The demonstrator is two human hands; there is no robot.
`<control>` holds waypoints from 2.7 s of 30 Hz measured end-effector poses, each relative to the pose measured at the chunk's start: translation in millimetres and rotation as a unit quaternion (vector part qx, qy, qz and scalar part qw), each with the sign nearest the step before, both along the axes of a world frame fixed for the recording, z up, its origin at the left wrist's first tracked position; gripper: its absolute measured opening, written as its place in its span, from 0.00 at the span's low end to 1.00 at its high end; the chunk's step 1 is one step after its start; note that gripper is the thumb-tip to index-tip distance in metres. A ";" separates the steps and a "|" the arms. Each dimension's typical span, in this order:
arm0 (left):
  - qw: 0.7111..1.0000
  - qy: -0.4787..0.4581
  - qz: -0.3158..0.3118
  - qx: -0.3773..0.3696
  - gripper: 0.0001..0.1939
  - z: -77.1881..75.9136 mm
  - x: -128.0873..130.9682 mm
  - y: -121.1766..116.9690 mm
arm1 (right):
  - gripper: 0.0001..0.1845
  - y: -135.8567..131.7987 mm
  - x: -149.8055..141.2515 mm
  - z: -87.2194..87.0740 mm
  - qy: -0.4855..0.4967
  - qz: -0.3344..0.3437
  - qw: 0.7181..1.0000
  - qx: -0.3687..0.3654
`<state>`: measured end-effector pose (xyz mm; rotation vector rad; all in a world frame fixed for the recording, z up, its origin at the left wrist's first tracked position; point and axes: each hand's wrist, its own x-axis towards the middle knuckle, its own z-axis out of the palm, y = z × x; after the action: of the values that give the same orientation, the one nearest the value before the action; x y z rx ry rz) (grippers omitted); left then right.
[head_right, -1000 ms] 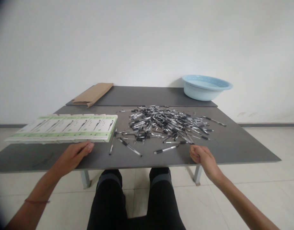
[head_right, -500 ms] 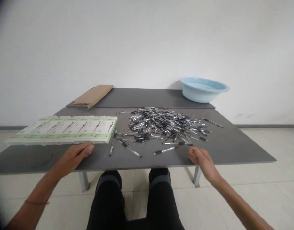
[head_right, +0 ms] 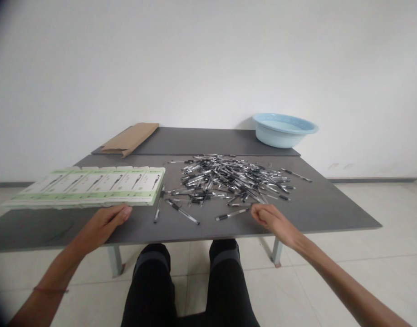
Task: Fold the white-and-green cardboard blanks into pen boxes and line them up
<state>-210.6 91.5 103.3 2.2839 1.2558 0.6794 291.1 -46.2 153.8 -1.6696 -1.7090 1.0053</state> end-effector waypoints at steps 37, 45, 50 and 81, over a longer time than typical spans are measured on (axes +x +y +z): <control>1.000 0.007 0.004 0.003 0.23 3.5 1.9 -2.1 | 0.11 34.9 -31.7 13.6 -0.403 0.183 0.872 0.208; 1.000 -0.001 0.004 -0.004 0.23 5.7 1.7 -4.3 | 0.07 38.6 -40.3 9.7 -0.443 0.180 0.855 0.203; 1.000 0.000 0.004 -0.001 0.24 5.8 2.2 -3.7 | 0.04 33.7 -40.4 4.3 -0.441 0.190 0.854 0.199; 0.938 0.274 0.076 0.199 0.15 68.4 230.0 -57.0 | 0.13 -117.2 2.0 1.8 -0.051 -0.059 0.989 0.128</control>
<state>19.4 34.5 171.7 2.8620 1.6834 0.3754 293.1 -163.4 155.6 -1.6554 -1.7003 0.6251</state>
